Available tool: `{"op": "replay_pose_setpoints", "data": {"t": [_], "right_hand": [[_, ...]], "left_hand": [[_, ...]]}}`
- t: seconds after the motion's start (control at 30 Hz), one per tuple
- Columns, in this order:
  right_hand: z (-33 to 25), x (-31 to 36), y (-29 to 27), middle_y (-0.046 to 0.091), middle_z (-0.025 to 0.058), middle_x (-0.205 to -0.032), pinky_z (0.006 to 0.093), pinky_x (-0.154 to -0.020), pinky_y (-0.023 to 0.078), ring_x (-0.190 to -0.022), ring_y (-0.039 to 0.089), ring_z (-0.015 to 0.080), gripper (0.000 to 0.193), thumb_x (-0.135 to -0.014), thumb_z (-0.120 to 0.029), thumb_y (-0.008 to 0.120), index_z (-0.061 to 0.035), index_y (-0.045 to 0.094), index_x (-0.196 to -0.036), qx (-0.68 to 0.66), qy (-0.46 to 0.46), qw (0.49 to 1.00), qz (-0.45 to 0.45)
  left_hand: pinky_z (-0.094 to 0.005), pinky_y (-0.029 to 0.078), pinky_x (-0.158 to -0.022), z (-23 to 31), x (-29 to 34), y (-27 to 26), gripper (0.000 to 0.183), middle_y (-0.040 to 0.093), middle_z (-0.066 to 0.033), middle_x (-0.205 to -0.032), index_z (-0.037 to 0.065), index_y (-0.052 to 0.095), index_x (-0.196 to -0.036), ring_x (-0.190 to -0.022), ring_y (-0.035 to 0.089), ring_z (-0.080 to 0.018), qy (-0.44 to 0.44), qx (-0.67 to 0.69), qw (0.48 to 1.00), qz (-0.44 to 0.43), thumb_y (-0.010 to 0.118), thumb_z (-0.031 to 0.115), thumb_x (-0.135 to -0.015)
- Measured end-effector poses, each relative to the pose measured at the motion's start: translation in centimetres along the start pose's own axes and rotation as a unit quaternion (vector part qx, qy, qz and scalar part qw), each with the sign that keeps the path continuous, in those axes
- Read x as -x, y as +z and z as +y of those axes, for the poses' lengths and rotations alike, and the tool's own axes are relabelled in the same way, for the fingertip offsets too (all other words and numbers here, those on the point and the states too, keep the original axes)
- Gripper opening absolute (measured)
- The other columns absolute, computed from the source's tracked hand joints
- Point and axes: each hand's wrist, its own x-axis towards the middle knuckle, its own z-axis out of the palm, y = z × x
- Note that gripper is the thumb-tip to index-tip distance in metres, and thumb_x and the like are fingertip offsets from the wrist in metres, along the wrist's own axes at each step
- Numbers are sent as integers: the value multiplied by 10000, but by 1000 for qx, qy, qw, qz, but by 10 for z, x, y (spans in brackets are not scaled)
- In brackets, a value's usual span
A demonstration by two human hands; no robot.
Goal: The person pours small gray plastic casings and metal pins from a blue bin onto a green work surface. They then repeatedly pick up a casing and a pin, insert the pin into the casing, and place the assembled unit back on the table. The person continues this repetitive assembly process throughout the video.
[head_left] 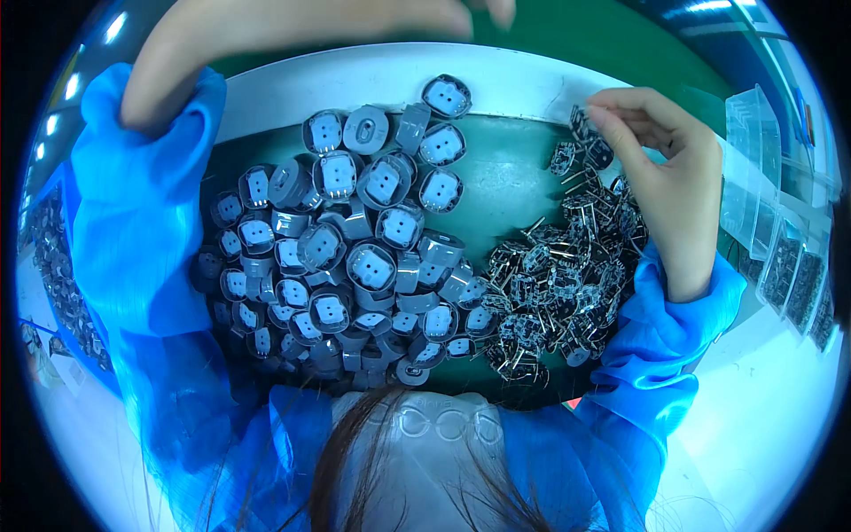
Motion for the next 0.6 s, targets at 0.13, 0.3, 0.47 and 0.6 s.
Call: {"op": "replay_pose_setpoints", "data": {"t": [0.13, 0.3, 0.47, 0.6], "right_hand": [[-15, 2, -6, 745, 58, -977, 237, -831, 520, -883, 683, 108, 154, -923, -59, 726, 16, 743, -1057, -29, 6, 1000, 2], [-26, 5, -3, 734, 54, -991, 236, -839, 518, -882, 676, 109, 171, -920, -59, 737, 24, 738, -1070, -89, 13, 996, 3], [-27, 7, -5, 739, 60, -975, 243, -829, 526, -873, 681, 113, 190, -887, -28, 760, 26, 736, -1068, -72, 33, 997, -8], [-34, 7, 2, 745, 62, -939, 252, -818, 540, -865, 693, 121, 202, -855, -12, 780, 18, 739, -1050, -45, -14, 999, 4]], "left_hand": [[-373, 546, -741, 26, -5, 5, 310, 627, -123, -1078, 18, 640, -1223, -857, 657, -279, -41, 179, 970, -162, 668, 222, -991], [-348, 377, -549, 26, -2, 71, 425, 479, -84, -658, 21, 633, -885, -580, 506, -214, -41, 22, 992, 115, 804, 403, -811], [-385, 497, -716, 34, 0, 30, 339, 562, -118, -1012, -7, 585, -1176, -819, 608, -280, -40, 32, 999, -17, 679, 222, -945], [-428, 500, -844, 9, 15, 28, 384, 500, -147, -1250, -14, 541, -1298, -1007, 585, -307, 25, 98, 989, -106, 594, 255, -1030]]}}
